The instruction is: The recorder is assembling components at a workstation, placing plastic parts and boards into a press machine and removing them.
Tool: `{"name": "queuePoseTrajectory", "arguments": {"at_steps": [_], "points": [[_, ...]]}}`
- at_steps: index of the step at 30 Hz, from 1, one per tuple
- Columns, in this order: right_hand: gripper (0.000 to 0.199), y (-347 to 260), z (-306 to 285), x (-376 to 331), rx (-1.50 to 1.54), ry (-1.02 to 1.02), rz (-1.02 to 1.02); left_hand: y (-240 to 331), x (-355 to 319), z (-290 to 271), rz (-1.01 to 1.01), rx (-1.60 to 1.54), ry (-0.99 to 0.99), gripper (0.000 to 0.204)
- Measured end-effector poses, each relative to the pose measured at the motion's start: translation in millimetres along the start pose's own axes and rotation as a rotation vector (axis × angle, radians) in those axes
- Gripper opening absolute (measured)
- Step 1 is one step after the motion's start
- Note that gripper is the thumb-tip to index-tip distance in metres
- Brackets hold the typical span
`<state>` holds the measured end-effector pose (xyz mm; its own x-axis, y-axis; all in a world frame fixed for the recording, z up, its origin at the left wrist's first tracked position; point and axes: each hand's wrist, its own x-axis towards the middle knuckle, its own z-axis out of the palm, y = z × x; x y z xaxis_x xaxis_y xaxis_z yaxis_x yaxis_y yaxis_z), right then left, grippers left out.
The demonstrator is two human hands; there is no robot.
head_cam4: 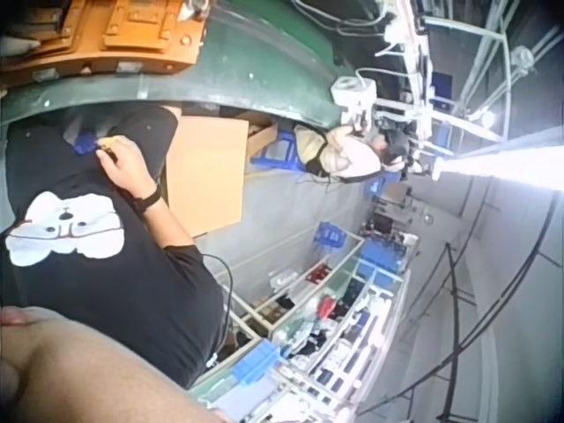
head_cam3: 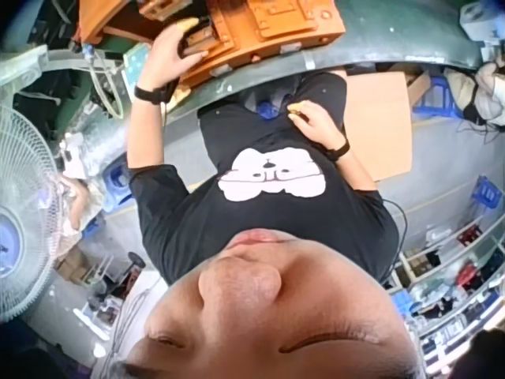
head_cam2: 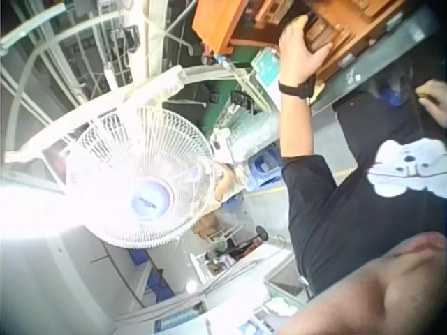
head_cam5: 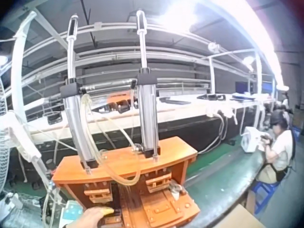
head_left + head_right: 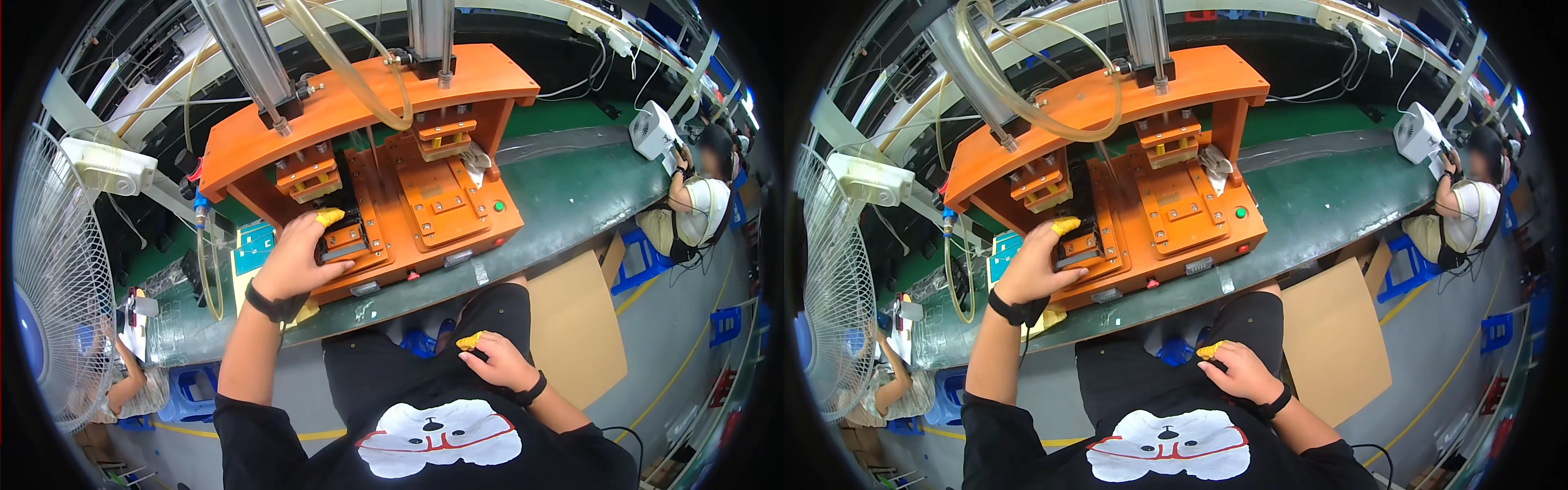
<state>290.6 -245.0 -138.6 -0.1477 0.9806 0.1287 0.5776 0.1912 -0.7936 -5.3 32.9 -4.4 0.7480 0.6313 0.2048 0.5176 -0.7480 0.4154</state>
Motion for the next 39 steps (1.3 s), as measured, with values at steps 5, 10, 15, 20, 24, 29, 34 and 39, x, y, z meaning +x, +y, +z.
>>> {"name": "queuePoseTrajectory", "arguments": {"at_steps": [5,10,15,20,24,29,34,39], "points": [[0.022,3.1,-2.1,16.9,-0.013,-0.045,0.003,5.1,-6.6,5.7,-0.022,0.025,0.008,0.069],[0.023,-1.9,7.4,41.2,0.019,-0.079,-0.066,-1.9,-11.3,6.7,-0.089,0.003,-0.050,0.074],[0.023,-12.1,11.8,51.9,0.009,-0.107,-0.077,-21.7,-56.8,24.1,-0.038,-0.078,0.298,0.074],[0.021,-9.1,19.5,55.1,0.041,-0.105,-0.057,-23.6,-117.2,54.4,-0.130,0.155,0.272,0.066],[0.021,-18.3,23.4,74.3,-0.004,-0.173,-0.105,-24.3,-138.3,61.7,-0.192,-0.111,0.496,0.069],[0.023,-29.3,38.7,86.9,0.095,-0.204,-0.082,-56.5,-199.1,78.8,-0.442,0.158,0.356,0.056],[0.022,-46.0,52.6,103.5,0.072,-0.320,-0.104,-70.0,-214.5,82.5,-0.392,0.100,0.387,0.028],[0.023,-62.6,77.5,136.0,0.177,-0.437,-0.121,-67.8,-212.2,64.0,-0.569,-0.107,0.583,0.019]]}}
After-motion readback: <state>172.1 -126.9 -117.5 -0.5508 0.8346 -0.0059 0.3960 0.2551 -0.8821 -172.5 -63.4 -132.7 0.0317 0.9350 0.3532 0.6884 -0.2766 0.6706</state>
